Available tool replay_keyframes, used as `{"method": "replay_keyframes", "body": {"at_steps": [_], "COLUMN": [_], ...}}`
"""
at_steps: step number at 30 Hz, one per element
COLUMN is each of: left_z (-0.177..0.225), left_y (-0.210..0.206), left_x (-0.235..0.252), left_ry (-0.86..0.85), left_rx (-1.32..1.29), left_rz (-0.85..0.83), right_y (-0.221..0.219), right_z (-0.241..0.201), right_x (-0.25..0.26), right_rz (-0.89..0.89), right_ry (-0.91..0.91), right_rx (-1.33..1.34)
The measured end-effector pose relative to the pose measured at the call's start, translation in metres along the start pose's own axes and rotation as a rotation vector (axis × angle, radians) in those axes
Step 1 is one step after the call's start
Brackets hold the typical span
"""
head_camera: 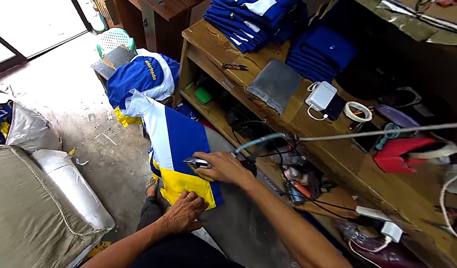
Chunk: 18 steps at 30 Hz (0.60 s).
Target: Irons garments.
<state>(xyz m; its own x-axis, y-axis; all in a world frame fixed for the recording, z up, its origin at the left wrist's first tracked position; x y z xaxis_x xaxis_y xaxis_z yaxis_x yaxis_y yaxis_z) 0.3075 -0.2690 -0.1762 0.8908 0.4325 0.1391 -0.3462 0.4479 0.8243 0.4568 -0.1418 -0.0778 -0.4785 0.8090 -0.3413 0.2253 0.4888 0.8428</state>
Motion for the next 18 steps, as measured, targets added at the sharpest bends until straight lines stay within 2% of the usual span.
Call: {"method": "replay_keyframes", "body": {"at_steps": [2,4,7,11,13,16,18], "left_z": [-0.001,-0.003,-0.006,-0.005,-0.007,-0.009,-0.009], "left_y": [-0.001,-0.001,-0.002,-0.001,0.0,0.0,0.0], "left_x": [-0.001,0.0,0.003,0.004,0.003,0.004,0.005], "left_ry": [0.001,0.003,0.003,0.013,0.015,0.011,0.009], "left_rx": [-0.01,-0.026,-0.038,-0.075,-0.076,-0.082,-0.085], "left_rz": [0.003,-0.007,-0.028,-0.056,-0.063,-0.073,-0.09], "right_y": [-0.004,-0.003,0.01,0.025,0.019,-0.001,-0.002], "right_z": [-0.021,-0.039,-0.045,-0.025,-0.025,-0.043,-0.047], "right_x": [0.026,0.047,0.072,0.091,0.086,0.062,0.054], "right_rz": [-0.068,-0.108,-0.053,0.107,0.049,-0.141,-0.155], "right_ry": [0.17,0.257,0.202,0.043,0.086,0.225,0.194], "right_rx": [-0.091,-0.139,-0.133,-0.09,-0.107,-0.153,-0.174]}}
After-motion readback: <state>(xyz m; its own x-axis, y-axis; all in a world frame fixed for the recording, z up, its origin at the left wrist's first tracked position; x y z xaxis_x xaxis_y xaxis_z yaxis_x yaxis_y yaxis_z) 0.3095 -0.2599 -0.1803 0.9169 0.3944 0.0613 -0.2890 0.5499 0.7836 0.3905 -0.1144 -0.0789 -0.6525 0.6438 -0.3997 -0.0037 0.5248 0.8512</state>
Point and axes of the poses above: each hand's wrist, its own x-axis towards the middle knuckle, its own y-axis out of the back of the hand, z = x × y, the point moved 5 cm from there along x, towards the middle knuckle
